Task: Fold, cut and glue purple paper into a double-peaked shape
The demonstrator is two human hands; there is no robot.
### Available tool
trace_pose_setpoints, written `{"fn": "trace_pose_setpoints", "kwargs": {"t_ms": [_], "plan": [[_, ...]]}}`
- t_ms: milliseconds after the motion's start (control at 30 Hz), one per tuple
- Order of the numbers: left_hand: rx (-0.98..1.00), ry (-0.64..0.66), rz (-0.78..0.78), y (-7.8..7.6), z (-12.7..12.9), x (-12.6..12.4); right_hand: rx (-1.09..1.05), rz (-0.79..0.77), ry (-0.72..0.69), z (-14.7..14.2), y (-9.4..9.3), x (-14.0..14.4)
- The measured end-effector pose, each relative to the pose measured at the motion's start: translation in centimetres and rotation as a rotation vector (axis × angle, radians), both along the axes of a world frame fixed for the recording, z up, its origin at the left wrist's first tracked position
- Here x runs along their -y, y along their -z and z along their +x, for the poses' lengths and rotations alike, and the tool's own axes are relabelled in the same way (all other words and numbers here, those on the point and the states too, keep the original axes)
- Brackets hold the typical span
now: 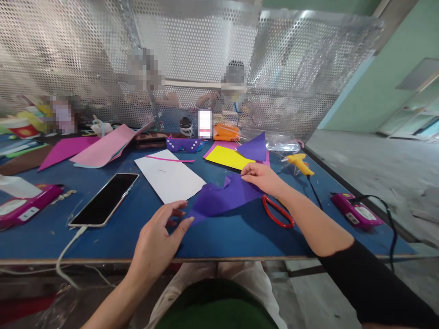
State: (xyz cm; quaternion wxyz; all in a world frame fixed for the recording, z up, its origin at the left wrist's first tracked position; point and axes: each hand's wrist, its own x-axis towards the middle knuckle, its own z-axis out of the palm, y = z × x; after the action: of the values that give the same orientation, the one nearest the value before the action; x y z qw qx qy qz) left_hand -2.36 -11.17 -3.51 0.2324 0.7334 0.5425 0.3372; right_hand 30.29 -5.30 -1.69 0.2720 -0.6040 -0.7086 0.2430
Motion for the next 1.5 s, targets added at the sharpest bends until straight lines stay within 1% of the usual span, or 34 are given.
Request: {"fn": "trace_pose_setpoints", "kwargs": {"t_ms": [100,167,233,300,367,433,500,533,567,633,700,733,833,967,1133,1267,1333,1400,1500], "plan": [[-0.13,-0.032,0.195,-0.4,-0.3,0.3,-0.073,0.106,0.106,-1.5,0.2,2.3],[-0.214,0.012,0.365,-0.5,-0.1,0.8,-0.083,0.119,0.143,-2.8,0.5,3.9],[-0.284,0.159,0.504,-0.1,0.4,1.4,-0.066,0.12,0.169,-4.0,1.1,5.4],[-0.357,0.36,0.582,0.6,1.2,2.1,-0.025,0.129,0.196,-4.7,1.7,6.8],[-0.442,0.508,0.594,1.3,1.9,2.6,0.042,0.155,0.237,-5.0,2.2,8.1],[-0.516,0.563,0.564,2.0,2.4,2.9,0.123,0.196,0.285,-5.2,2.6,9.3],[-0.56,0.571,0.537,2.5,2.7,3.0,0.187,0.242,0.318,-5.5,2.7,10.3],[-0.569,0.572,0.53,2.7,2.7,3.0,0.211,0.268,0.306,-5.7,2.7,10.8],[-0.57,0.578,0.53,2.8,2.7,3.0,0.239,0.298,0.263,-6.0,2.7,11.1],[-0.558,0.591,0.539,2.8,2.6,3.0,0.32,0.352,0.111,-6.8,2.7,11.5],[-0.547,0.598,0.538,2.5,2.5,2.9,0.422,0.376,-0.045,-7.5,2.7,11.5],[-0.542,0.601,0.529,2.3,2.5,2.8,0.465,0.37,-0.099,-7.7,2.7,11.4],[-0.53,0.613,0.508,1.7,2.5,2.1,0.519,0.324,-0.172,-8.1,3.1,11.1],[-0.553,0.565,0.504,1.4,2.8,0.9,0.507,0.297,-0.164,-8.3,3.6,11.0],[-0.574,0.512,0.481,2.2,3.2,0.0,0.469,0.261,-0.136,-8.7,3.4,11.4],[-0.56,0.505,0.485,2.3,3.3,-0.2,0.446,0.245,-0.138,-8.7,3.2,11.5],[-0.548,0.511,0.469,2.2,3.3,-0.2,0.41,0.254,-0.117,-8.5,3.3,11.6],[-0.543,0.513,0.454,2.2,3.2,-0.3,0.386,0.281,-0.058,-8.3,3.4,11.7],[-0.544,0.499,0.479,1.9,3.1,-0.5,0.395,0.334,-0.017,-7.9,3.4,12.1]]}}
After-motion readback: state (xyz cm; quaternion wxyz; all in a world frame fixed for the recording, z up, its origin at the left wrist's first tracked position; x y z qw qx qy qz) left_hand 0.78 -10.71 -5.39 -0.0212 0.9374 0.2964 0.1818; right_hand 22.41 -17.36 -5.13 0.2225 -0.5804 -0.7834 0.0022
